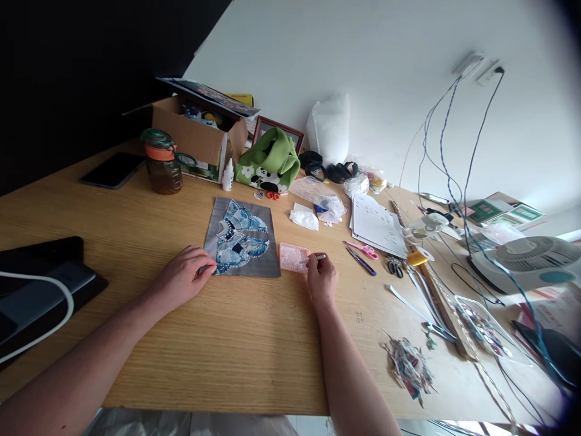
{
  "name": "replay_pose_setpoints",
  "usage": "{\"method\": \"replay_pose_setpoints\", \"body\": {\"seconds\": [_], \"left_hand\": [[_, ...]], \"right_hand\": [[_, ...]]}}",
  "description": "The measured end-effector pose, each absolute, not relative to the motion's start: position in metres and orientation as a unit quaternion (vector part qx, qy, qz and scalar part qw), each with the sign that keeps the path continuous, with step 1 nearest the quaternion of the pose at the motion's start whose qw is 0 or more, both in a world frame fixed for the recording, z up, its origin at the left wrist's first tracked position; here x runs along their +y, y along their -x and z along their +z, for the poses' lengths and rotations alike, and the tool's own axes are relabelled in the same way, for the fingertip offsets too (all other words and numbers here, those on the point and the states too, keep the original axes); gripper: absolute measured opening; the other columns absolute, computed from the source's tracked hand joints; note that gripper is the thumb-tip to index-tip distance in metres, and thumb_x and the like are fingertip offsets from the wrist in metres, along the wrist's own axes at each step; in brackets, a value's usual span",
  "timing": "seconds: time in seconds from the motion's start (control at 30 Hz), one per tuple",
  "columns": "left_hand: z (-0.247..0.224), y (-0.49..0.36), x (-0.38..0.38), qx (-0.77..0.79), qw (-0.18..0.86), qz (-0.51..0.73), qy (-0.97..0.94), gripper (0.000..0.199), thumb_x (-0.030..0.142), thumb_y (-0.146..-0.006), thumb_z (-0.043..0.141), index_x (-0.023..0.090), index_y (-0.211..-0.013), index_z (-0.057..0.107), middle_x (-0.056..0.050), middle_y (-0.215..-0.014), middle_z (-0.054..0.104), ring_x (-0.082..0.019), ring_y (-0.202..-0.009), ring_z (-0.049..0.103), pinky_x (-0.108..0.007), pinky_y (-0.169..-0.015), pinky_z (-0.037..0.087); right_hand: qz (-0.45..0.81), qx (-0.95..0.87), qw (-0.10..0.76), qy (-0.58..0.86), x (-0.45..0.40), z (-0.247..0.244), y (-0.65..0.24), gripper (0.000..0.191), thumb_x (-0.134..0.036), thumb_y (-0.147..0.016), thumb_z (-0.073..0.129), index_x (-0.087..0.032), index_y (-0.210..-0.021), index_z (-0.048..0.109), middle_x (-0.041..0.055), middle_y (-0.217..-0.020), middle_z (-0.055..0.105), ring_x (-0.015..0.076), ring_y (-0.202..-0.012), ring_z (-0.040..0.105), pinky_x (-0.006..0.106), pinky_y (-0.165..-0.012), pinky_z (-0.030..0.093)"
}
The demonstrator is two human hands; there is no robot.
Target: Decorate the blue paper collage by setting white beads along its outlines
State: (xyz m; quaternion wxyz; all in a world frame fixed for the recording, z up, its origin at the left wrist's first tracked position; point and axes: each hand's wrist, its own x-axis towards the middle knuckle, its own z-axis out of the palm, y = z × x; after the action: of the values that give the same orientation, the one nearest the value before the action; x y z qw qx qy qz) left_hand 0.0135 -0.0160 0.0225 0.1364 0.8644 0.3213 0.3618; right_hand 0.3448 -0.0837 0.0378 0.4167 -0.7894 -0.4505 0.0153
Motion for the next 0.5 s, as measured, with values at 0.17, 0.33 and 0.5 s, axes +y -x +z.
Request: {"method": "replay_pose_setpoints", "body": {"seconds": [0.17, 0.33, 0.5], "left_hand": [[0.0221, -0.0139, -0.0164, 0.321, 0.138, 0.365, -0.863, 0.022, 0.024, -0.096, 0.052, 0.017, -0.085, 0.068, -0.003, -0.086, 0.066, -0.017, -0.083, 0.059, -0.029, -0.075, 0.045], [0.0224, -0.0134, -0.0171, 0.323, 0.139, 0.365, -0.862, 0.024, 0.026, -0.097, 0.051, 0.016, -0.084, 0.068, -0.003, -0.085, 0.066, -0.018, -0.083, 0.059, -0.03, -0.075, 0.046], [0.0236, -0.0137, -0.0176, 0.327, 0.143, 0.359, -0.862, 0.026, 0.027, -0.097, 0.049, 0.017, -0.084, 0.069, -0.004, -0.086, 0.066, -0.018, -0.083, 0.06, -0.03, -0.075, 0.047]], "right_hand": [[0.015, -0.453, 0.407, 0.793, -0.0836, 0.0374, -0.3451, 0.032, -0.041, -0.088, 0.045, -0.022, -0.067, 0.059, 0.0026, -0.062, 0.065, 0.0173, -0.058, 0.056, 0.026, -0.06, 0.034], [0.014, -0.465, 0.389, 0.795, -0.0824, 0.04, -0.3425, 0.032, -0.041, -0.087, 0.043, -0.022, -0.066, 0.057, 0.0036, -0.062, 0.065, 0.0183, -0.06, 0.057, 0.027, -0.061, 0.034], [0.017, -0.456, 0.399, 0.796, -0.0829, 0.0403, -0.3428, 0.032, -0.041, -0.087, 0.044, -0.022, -0.066, 0.058, 0.0029, -0.061, 0.064, 0.0179, -0.059, 0.056, 0.027, -0.061, 0.035]]}}
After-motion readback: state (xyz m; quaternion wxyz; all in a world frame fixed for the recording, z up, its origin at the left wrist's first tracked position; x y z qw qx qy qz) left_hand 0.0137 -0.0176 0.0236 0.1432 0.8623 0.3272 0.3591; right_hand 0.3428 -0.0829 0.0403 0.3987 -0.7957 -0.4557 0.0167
